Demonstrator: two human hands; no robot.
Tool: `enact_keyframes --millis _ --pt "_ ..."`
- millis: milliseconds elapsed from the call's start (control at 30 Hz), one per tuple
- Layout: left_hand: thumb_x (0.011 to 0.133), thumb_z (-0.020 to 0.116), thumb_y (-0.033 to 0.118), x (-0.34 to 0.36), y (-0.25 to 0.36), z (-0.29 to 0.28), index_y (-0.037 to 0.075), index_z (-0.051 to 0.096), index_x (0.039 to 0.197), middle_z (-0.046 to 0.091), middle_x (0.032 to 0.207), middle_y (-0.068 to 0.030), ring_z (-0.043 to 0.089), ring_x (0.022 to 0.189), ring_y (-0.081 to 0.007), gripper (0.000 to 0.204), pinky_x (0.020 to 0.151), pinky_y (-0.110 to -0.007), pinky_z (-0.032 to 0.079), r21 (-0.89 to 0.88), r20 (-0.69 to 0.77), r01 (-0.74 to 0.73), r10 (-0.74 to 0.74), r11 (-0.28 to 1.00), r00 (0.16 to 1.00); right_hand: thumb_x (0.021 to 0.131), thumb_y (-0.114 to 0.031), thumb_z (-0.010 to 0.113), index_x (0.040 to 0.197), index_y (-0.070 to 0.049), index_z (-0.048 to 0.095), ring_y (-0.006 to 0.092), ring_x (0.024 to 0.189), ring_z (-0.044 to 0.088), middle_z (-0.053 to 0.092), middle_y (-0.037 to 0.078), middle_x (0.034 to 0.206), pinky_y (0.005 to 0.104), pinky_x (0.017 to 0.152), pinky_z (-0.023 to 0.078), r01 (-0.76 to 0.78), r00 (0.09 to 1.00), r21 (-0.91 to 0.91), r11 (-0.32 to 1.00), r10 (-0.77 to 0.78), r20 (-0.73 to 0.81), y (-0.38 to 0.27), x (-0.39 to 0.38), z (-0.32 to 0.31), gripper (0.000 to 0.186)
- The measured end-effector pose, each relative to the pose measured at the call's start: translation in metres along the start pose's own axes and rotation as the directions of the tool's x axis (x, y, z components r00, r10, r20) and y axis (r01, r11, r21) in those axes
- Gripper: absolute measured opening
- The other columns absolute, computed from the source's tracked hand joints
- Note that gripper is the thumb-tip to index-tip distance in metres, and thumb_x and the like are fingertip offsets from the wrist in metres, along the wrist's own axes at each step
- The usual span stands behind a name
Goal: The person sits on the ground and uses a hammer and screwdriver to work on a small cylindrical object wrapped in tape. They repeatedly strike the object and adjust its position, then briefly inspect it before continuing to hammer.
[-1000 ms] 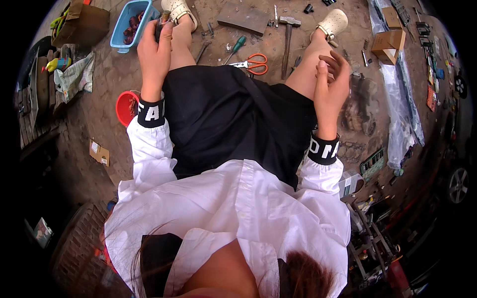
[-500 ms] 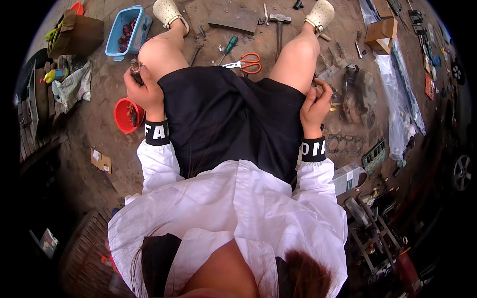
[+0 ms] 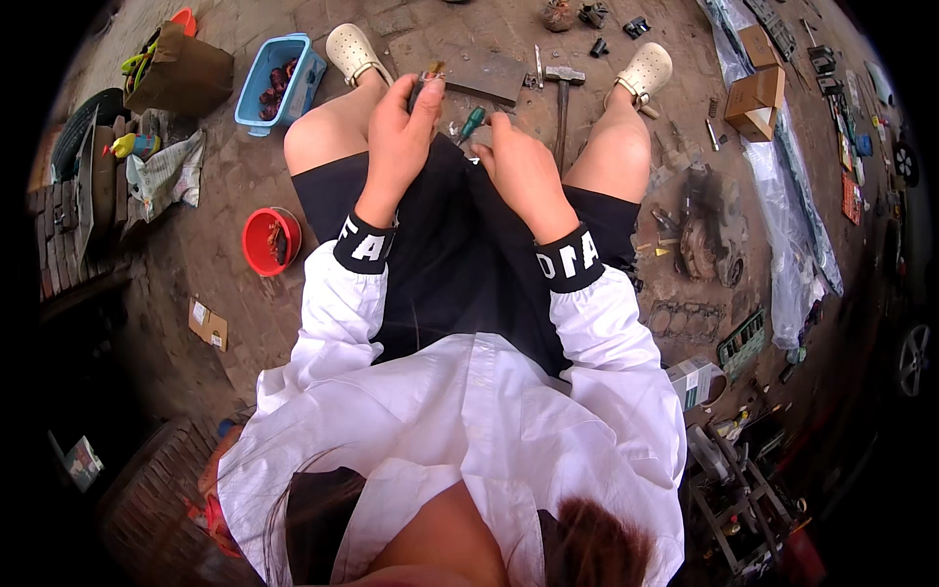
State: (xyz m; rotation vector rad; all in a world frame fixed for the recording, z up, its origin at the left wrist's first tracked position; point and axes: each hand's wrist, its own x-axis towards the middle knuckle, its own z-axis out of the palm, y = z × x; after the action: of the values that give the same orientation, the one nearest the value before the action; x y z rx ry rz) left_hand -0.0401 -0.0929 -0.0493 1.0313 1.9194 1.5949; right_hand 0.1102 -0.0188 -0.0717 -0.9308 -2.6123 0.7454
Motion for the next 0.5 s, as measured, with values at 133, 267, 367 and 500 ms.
enact_keyframes --millis 133,267,367,500 --pt "0.093 0.059 0.035 -0.005 -0.03 0.004 0.0 0.057 0.089 0.055 0.063 -0.0042 0.051 0.058 -0.0098 0.035 0.055 -0.027 0.041 -0.105 0.16 0.222 -0.204 0.969 0.966 0.084 -0.012 0.065 0.1 0.0 0.059 0.0267 0.073 0.066 0.065 0.015 0.086 0.0358 0.063 0.051 -0.074 0.977 0.314 0.947 0.131 -0.166 0.002 -0.006 -0.019 0.02" --pt "0.095 0.057 0.032 -0.01 -0.03 -0.003 0.002 0.055 0.09 0.053 0.063 0.0006 0.046 0.053 -0.0053 0.03 0.049 -0.022 0.036 -0.193 0.317 0.303 -0.233 0.933 0.92 0.082 0.0 0.064 0.103 -0.002 0.062 0.0208 0.07 0.065 0.065 0.011 0.097 0.029 0.061 0.052 0.129 0.932 0.363 0.923 0.013 -0.362 -0.028 -0.003 -0.049 0.021" --pt "0.098 0.051 0.03 -0.009 -0.023 -0.001 0.003 0.054 0.093 0.05 0.066 0.0008 0.04 0.049 -0.0041 0.027 0.044 -0.019 0.03 -0.251 0.418 0.396 -0.271 0.883 0.867 0.082 0.001 0.064 0.105 -0.003 0.062 0.0214 0.075 0.067 0.065 0.01 0.104 0.0292 0.063 0.053 0.308 0.877 0.261 0.915 -0.167 -0.45 -0.03 -0.003 -0.037 0.023" --pt "0.1 0.046 0.034 0.003 -0.012 -0.009 0.002 0.054 0.094 0.048 0.065 0.0007 0.036 0.045 -0.0041 0.034 0.041 -0.019 0.027 -0.32 0.598 0.617 -0.352 0.719 0.72 0.082 0.001 0.064 0.107 -0.003 0.062 0.026 0.083 0.066 0.064 0.011 0.109 0.0319 0.068 0.054 0.302 0.873 0.212 0.93 -0.18 -0.454 -0.029 0.014 -0.03 0.026"
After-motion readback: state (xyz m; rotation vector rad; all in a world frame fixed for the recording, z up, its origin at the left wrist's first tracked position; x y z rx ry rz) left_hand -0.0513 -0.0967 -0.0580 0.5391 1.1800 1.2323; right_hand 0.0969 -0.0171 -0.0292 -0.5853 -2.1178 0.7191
